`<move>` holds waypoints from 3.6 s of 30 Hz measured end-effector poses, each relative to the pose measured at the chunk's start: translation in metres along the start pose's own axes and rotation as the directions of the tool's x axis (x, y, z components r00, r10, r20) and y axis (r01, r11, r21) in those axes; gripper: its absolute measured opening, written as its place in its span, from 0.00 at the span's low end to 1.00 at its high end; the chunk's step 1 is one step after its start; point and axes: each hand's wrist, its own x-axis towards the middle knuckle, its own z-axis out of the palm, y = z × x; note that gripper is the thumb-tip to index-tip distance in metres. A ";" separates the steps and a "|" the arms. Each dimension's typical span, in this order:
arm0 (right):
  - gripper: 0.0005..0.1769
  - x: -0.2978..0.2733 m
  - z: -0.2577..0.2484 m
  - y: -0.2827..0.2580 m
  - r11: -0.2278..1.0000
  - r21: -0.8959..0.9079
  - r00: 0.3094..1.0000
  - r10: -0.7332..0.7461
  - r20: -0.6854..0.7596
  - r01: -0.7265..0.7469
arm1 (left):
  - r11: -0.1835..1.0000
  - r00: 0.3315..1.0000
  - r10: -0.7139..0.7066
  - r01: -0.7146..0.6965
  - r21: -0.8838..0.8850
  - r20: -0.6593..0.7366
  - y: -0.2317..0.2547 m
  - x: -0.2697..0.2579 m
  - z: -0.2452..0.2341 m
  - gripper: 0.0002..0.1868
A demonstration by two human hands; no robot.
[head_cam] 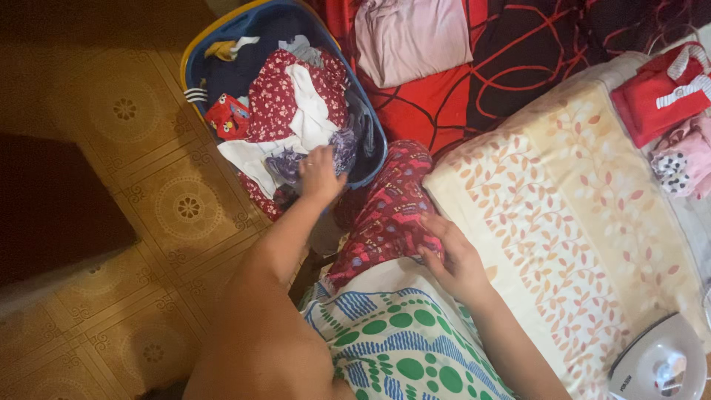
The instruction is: The person irons a small purple top and a white tank top on a padded surface, smoothing the fabric with an iron before folding each item and placing it aside.
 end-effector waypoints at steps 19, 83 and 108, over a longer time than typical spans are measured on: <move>0.33 -0.018 -0.032 0.017 0.872 0.337 0.864 0.444 -0.236 -0.356 | 0.316 0.619 0.771 -0.577 -0.753 -0.150 0.163 -0.026 -0.115 0.06; 0.19 -0.324 -0.252 0.162 0.953 0.294 0.159 0.301 -0.940 -0.070 | -0.014 0.170 0.912 -0.897 -0.441 -0.374 0.493 -0.039 -0.064 0.09; 0.19 -0.312 -0.121 0.196 0.383 -0.092 0.176 0.192 -0.966 -0.919 | 0.205 0.261 0.944 -0.943 -0.264 -0.201 0.349 -0.047 0.049 0.15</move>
